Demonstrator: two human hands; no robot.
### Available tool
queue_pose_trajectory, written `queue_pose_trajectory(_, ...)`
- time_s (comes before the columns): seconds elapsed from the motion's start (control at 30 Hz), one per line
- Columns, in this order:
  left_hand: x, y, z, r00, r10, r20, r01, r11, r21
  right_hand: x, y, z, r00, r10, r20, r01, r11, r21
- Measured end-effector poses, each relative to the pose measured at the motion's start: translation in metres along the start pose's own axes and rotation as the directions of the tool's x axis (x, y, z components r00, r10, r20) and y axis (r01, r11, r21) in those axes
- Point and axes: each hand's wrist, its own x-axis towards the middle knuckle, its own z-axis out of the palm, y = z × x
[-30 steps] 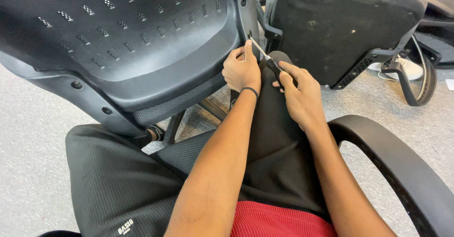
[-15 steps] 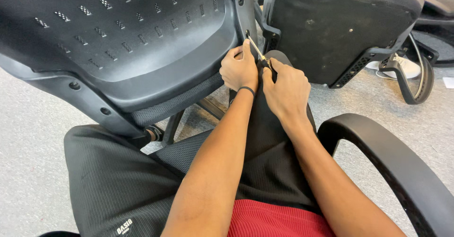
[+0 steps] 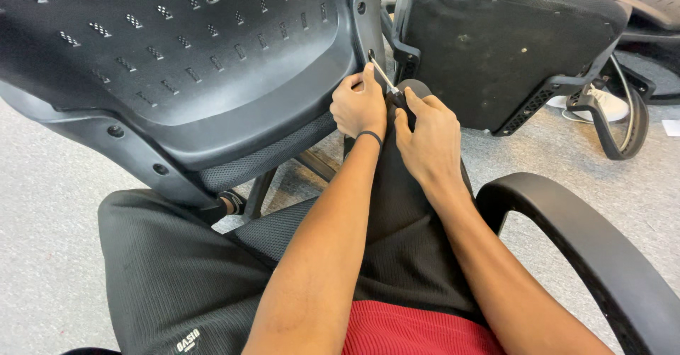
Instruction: The person uses a screwdriver to tighten screws on the underside of a black plastic chair seat, securing it to the chair frame. The person works on multiple screw locations around the seat perimeter.
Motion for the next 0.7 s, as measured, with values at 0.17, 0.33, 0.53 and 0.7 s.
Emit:
queue_pose_trajectory(0.17, 0.000, 0.001, 0.000, 1.000, -0.012, -0.007, 0.012, 1.000, 0.006, -0.001, 0.001, 0.003, 0.999, -0.027, -0.028, 0.027, 1.000, 0.005)
queue_pose_trajectory(0.33, 0.002, 0.002, -0.001, 1.000, 0.006, -0.001, -0.006, 1.000, 0.008, 0.008, -0.001, 0.004, 0.996, 0.088, 0.020, -0.089, 0.995, 0.046)
queue_pose_trajectory(0.53, 0.004, 0.005, -0.009, 0.995, 0.083, 0.064, -0.086, 0.995, 0.046, 0.048, 0.007, -0.007, 0.623, 0.591, 0.513, -0.782, 0.492, 0.382)
queue_pose_trajectory(0.7, 0.008, 0.004, -0.015, 0.981, 0.171, 0.086, -0.180, 0.977, 0.110, 0.032, 0.011, 0.000, 0.777, 0.479, 0.407, -0.626, 0.529, 0.573)
